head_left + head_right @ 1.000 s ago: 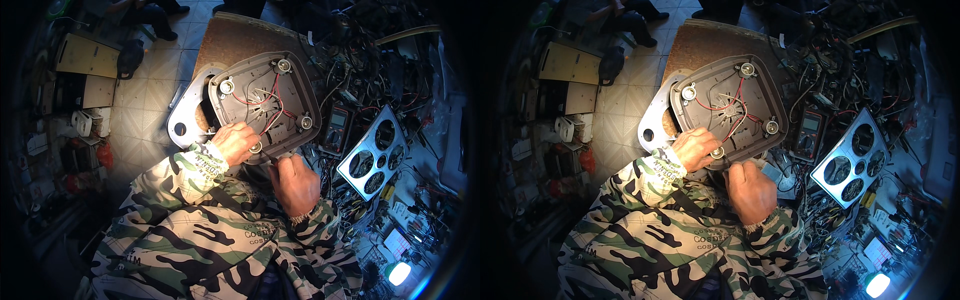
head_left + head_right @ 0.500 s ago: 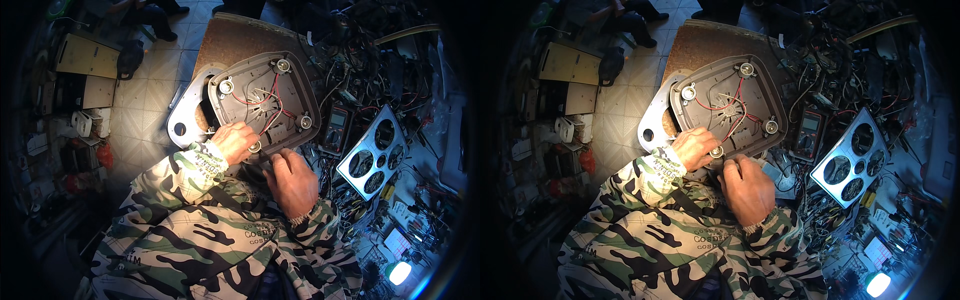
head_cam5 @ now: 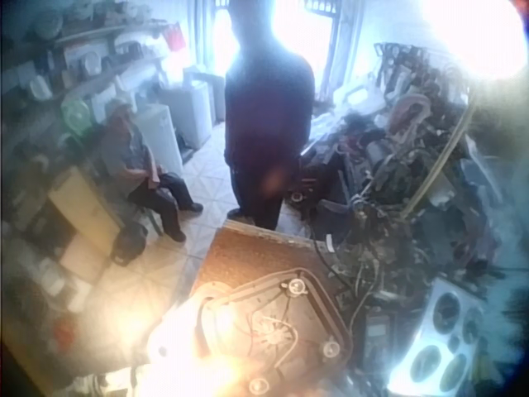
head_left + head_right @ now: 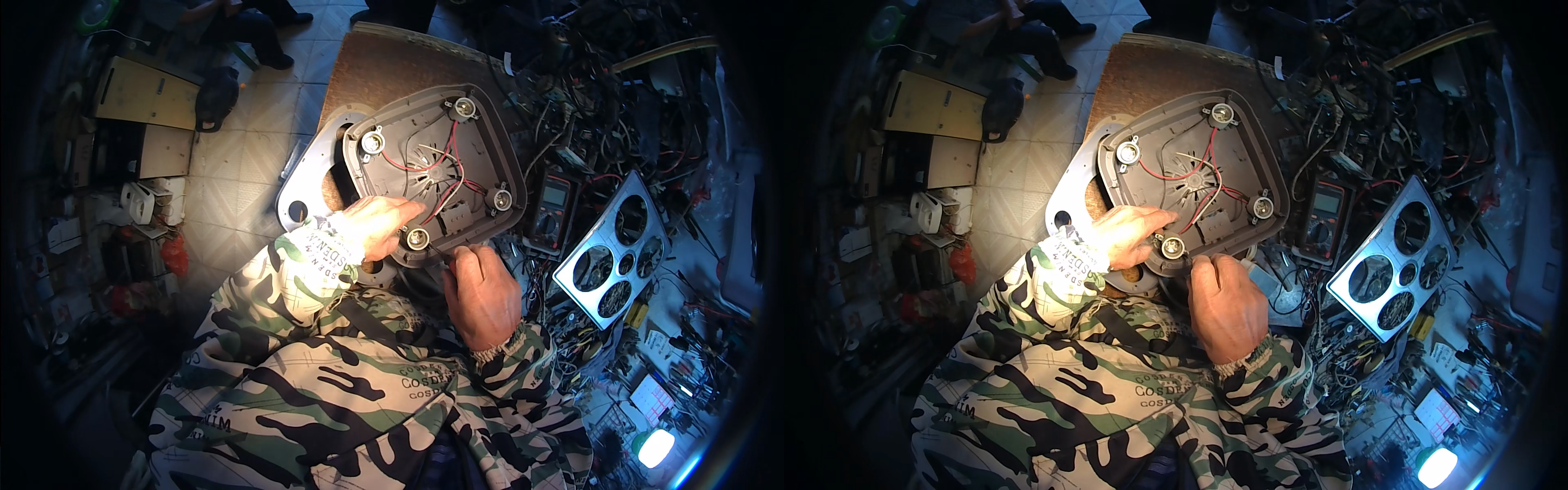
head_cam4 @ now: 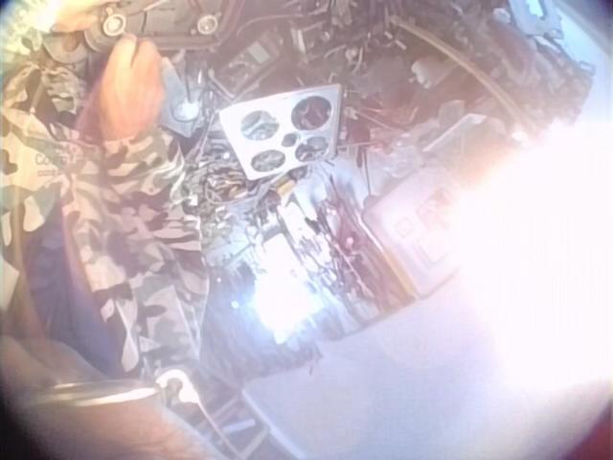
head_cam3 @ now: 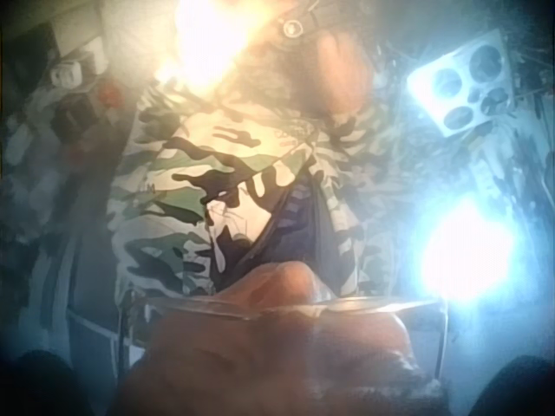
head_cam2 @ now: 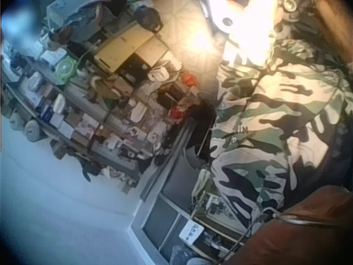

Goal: The person works on a disassembled electronic device, using pliers to strip and twist wires connected to circular components. They manipulate the wiring and components on a workbench in a cluttered workshop.

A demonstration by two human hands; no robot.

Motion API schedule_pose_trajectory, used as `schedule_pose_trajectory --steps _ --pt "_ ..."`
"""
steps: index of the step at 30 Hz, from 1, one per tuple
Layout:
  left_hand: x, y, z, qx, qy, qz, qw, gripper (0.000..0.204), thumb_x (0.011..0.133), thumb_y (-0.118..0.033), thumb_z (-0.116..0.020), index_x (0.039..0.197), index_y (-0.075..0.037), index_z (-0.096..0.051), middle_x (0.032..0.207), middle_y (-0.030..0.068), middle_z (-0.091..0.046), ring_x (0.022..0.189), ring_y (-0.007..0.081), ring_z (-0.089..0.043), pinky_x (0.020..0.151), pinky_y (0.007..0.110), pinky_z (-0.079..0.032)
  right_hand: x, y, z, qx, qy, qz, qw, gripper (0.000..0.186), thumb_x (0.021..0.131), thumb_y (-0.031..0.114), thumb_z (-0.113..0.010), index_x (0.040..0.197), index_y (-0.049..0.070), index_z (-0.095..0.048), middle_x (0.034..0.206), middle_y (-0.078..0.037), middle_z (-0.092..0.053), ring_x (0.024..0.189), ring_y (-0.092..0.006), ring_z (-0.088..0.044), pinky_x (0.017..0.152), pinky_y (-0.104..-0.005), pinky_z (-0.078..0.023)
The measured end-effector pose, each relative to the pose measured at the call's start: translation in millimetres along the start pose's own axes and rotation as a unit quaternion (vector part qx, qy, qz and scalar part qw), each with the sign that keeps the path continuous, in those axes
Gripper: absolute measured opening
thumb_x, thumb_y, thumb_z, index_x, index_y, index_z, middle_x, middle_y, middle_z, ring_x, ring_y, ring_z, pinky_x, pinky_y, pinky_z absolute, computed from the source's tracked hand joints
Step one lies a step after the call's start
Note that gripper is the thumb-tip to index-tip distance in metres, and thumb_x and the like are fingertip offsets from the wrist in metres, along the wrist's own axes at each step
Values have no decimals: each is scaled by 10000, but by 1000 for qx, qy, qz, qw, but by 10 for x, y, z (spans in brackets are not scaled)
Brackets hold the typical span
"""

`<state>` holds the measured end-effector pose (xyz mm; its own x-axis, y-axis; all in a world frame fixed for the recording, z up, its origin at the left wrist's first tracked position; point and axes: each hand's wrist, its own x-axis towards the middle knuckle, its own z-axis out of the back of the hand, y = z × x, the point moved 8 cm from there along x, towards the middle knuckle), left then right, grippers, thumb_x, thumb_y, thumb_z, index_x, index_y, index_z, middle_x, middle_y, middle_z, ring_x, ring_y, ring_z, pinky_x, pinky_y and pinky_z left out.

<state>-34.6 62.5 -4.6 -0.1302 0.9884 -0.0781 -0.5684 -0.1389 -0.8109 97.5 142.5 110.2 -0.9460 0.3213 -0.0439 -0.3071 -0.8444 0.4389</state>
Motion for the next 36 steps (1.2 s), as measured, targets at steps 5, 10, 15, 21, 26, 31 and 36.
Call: schedule_pose_trajectory --steps 5,10,15,21,26,31,36 --pt "9 33 -28 3 9 5 1000 545 774 78 -596 1315 19 -606 1049 207 -686 998 441 -684 809 495 -568 6 21 6 13 -8 8 1000 363 821 34 -792 1142 16 -623 1027 -152 -656 882 -356 -684 731 -435 -569" --pt "43 42 -43 8 47 33 998 536 763 73 -616 1296 14 -629 1099 207 -688 1041 439 -681 870 481 -578 9 -16 10 30 -5 9 999 346 834 37 -793 1136 14 -626 969 -153 -651 839 -358 -677 699 -439 -556" --pt "50 74 -92 94 36 52 994 310 787 -1 -706 1096 -33 -703 1060 154 -646 966 400 -691 812 481 -586 26 -34 16 34 -16 25 999 317 876 109 -752 1158 27 -632 882 -136 -583 766 -339 -638 657 -435 -528" --pt "46 157 -368 174 -56 -1 983 40 798 -104 -688 829 -80 -697 948 108 -615 936 333 -644 751 453 -589 5 -66 -31 25 -40 11 999 351 831 183 -851 1083 52 -646 867 -135 -609 734 -345 -654 623 -445 -535" --pt "34 89 -206 252 12 49 966 50 793 -171 -737 832 -144 -755 943 28 -656 1045 255 -613 912 429 -506 86 30 -54 66 -19 49 996 371 846 131 -811 1150 26 -626 926 -144 -636 756 -359 -684 636 -445 -552" --pt "37 22 -130 245 -36 26 969 70 776 -176 -753 824 -126 -762 962 38 -650 1047 262 -598 881 433 -493 121 0 -62 88 -22 21 996 378 854 119 -791 1187 51 -625 884 -114 -630 757 -340 -674 659 -429 -555" --pt "9 136 -251 285 7 77 956 111 765 -183 -743 856 -127 -775 1051 79 -641 1059 308 -604 873 423 -565 54 22 325 139 -152 61 977 406 806 3 -739 1194 -33 -624 877 -154 -638 725 -332 -649 656 -438 -533"
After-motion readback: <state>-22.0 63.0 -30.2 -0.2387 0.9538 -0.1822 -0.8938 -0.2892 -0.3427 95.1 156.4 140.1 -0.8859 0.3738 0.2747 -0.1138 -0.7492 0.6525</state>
